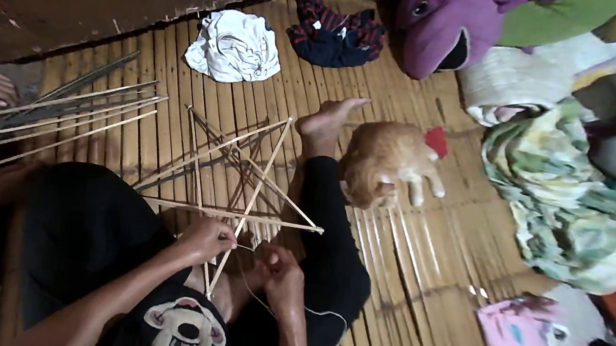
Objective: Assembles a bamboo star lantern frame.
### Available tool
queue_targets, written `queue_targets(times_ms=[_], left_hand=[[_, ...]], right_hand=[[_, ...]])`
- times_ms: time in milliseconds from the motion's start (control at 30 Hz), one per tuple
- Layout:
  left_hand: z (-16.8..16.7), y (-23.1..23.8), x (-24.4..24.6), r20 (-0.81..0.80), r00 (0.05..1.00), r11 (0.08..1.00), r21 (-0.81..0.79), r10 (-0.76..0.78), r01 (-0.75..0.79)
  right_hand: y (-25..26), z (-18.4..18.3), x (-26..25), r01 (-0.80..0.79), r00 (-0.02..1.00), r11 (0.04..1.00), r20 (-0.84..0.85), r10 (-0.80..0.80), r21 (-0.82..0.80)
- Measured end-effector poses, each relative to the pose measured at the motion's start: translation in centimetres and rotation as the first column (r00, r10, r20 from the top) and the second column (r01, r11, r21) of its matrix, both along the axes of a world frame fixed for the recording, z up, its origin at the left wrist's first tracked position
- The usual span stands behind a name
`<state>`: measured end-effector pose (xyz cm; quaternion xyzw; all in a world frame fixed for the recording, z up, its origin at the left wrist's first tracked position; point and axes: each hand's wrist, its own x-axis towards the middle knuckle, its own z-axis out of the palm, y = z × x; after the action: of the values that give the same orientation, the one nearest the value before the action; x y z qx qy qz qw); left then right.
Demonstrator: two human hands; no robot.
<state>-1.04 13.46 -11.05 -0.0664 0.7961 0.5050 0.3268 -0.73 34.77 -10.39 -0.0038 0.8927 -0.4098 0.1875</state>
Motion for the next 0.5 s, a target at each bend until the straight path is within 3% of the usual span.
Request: queue_targets(times_ms=[33,100,233,500], left_hand=[[0.1,0.0,0.0,-0.005,1.0,0.999,-0.03,-0.023,0.022],[0.5,0.3,0.1,-0.024,0.998,0.996,-0.062,-0.062,0.06],[1.4,0.6,-0.3,-0.086,0.994,0.994,-0.086,-0.073,0.065],[0.5,-0.5,-0.7,-0.058,0.998,0.999,-0.034,0.001,-0.003]], right_hand=[[-0.4,0.7,0.1,-0.013,0.999,1.0,-0.037,0.014,0.02],[-1.0,1.6,0.3,-0.044,0.999,0.992,-0.036,0.04,-0.115],[-2.1,1.3,-0.7,-0.005,0.966,0.933,0.238,0.098,-0.361],[-2.3,-0.7,-1.4,0.258,0.951,0.871,0.267,-0.154,-0.417]])
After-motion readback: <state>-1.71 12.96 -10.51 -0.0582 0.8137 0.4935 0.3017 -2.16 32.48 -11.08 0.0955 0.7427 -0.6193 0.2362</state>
